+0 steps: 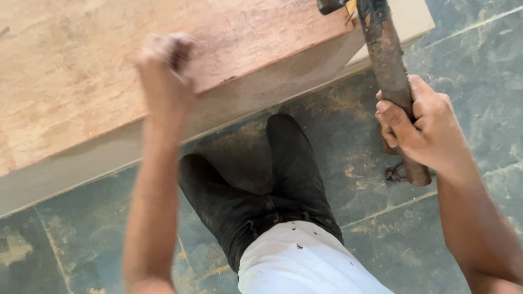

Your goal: The person hammers nails into plywood pieces using a hammer to join wood components together while sitting on the floor.

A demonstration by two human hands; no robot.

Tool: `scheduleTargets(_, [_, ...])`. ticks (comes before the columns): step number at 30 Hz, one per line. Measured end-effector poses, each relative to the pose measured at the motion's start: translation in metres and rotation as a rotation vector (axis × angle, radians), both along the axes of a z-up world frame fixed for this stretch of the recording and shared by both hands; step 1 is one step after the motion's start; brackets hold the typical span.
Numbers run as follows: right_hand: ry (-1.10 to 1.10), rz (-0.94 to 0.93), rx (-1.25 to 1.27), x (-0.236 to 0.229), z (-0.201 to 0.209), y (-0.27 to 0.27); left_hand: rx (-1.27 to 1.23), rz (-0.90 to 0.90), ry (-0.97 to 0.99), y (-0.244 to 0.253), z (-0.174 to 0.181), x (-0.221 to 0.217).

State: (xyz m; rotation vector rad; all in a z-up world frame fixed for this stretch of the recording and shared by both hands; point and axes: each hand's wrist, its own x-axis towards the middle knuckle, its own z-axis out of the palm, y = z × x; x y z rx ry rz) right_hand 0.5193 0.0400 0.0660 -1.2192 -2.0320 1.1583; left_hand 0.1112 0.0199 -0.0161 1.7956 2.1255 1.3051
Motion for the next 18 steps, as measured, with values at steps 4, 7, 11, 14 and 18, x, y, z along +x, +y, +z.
scheduleTargets(4, [0.045,-0.011,-0.011,-0.004,0.001,-0.001,-0.147,-0.042,-0.243,0.004,0.002,0.071])
scheduleTargets(7, [0.089,-0.001,-0.024,-0.004,0.002,-0.004,0.140,-0.220,-0.197,0.003,0.016,0.094])
scheduleTargets(11, [0.100,-0.011,-0.029,-0.003,0.003,-0.003,0.068,-0.255,-0.350,0.005,0.040,0.103])
scheduleTargets(14, [0.064,0.015,0.008,-0.001,0.002,-0.004,0.146,-0.249,-0.448,0.004,0.041,0.104])
scheduleTargets(18, [0.072,0.032,0.005,-0.001,0.003,-0.004,0.018,-0.169,-0.690,0.009,0.030,0.096])
